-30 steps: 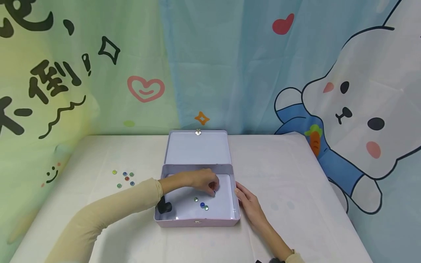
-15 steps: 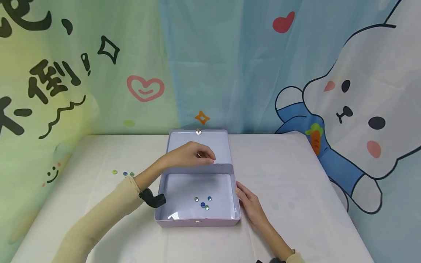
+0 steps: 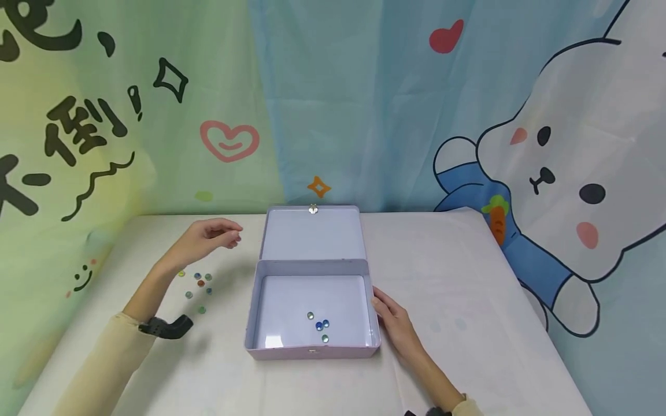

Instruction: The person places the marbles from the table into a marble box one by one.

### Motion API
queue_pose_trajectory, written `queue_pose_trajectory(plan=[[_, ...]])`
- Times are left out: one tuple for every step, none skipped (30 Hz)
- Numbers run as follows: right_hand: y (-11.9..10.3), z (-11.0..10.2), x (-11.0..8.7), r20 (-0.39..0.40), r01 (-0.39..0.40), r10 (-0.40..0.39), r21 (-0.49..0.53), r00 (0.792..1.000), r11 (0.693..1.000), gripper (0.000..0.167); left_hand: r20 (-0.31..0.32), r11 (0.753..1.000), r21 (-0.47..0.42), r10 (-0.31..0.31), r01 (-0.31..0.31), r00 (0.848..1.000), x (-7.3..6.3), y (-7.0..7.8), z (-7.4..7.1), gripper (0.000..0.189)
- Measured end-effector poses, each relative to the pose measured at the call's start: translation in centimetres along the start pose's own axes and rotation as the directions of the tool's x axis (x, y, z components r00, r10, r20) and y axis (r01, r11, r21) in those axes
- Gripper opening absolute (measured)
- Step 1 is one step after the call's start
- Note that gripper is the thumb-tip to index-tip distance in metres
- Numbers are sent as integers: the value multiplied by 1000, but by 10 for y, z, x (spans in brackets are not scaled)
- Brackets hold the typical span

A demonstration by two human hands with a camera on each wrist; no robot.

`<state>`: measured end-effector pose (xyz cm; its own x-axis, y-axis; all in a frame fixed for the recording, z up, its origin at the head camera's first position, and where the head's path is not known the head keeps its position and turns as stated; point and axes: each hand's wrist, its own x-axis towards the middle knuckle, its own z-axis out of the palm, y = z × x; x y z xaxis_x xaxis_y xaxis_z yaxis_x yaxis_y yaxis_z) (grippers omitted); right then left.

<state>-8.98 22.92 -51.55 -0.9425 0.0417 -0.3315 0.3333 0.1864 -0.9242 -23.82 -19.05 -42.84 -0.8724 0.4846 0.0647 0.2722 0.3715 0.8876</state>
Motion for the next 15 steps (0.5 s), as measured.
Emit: queue_pose_trajectory(plan=[[0,0,0,-1,1,-1,4,1000,1000,58,-27,999,30,-17,18,999,-8,-8,-8,27],[0,1,-1,-2,2,-2,6,1000,1000,57,-54,997,65,-30,33,998,-16,-17,-15,28],[0,1,-1,-2,2,-2,9,1000,1000,57,-79,993,108,-43,51,996,-24,-25,-22,28],[0,0,-1,0,0,0,10,1000,1000,57,-107,986,152,-50,66,993,-33,-32,-28,28],[0,0,-1,2,-2,2,7,1000,1000,56,-138,977,200,-51,78,989,-42,-40,-33,27],[0,0,-1,3,-4,4,8,1000,1000,56,-171,966,242,-50,91,984,-50,-47,-38,27],[0,0,-1,6,-2,2,6,1000,1000,56,-205,952,285,-51,109,977,-58,-53,-42,26],[0,-1,-1,6,-4,4,3,1000,1000,56,-235,939,320,-52,128,971,-66,-59,-46,26],[0,-2,-1,10,-3,3,3,1000,1000,56,-258,925,350,-55,146,965,-73,-65,-49,26],[0,-2,0,14,-2,2,2,1000,1000,57,-272,914,371,-60,163,960,-79,-70,-52,26],[0,-2,0,16,0,0,2,1000,1000,57,-276,908,381,-70,176,959,-84,-75,-54,26],[0,-3,0,14,2,-2,3,1000,1000,57,-269,903,385,-85,188,959,-88,-79,-56,26],[0,-3,0,12,6,-6,5,1000,1000,57,-256,899,387,-106,203,961,-91,-84,-57,27],[0,-2,0,10,6,-6,9,1000,1000,57,-234,898,387,-124,210,964,-94,-87,-58,28],[0,-2,-1,11,6,-6,13,1000,1000,56,-210,899,382,-141,214,968,-95,-91,-57,29]])
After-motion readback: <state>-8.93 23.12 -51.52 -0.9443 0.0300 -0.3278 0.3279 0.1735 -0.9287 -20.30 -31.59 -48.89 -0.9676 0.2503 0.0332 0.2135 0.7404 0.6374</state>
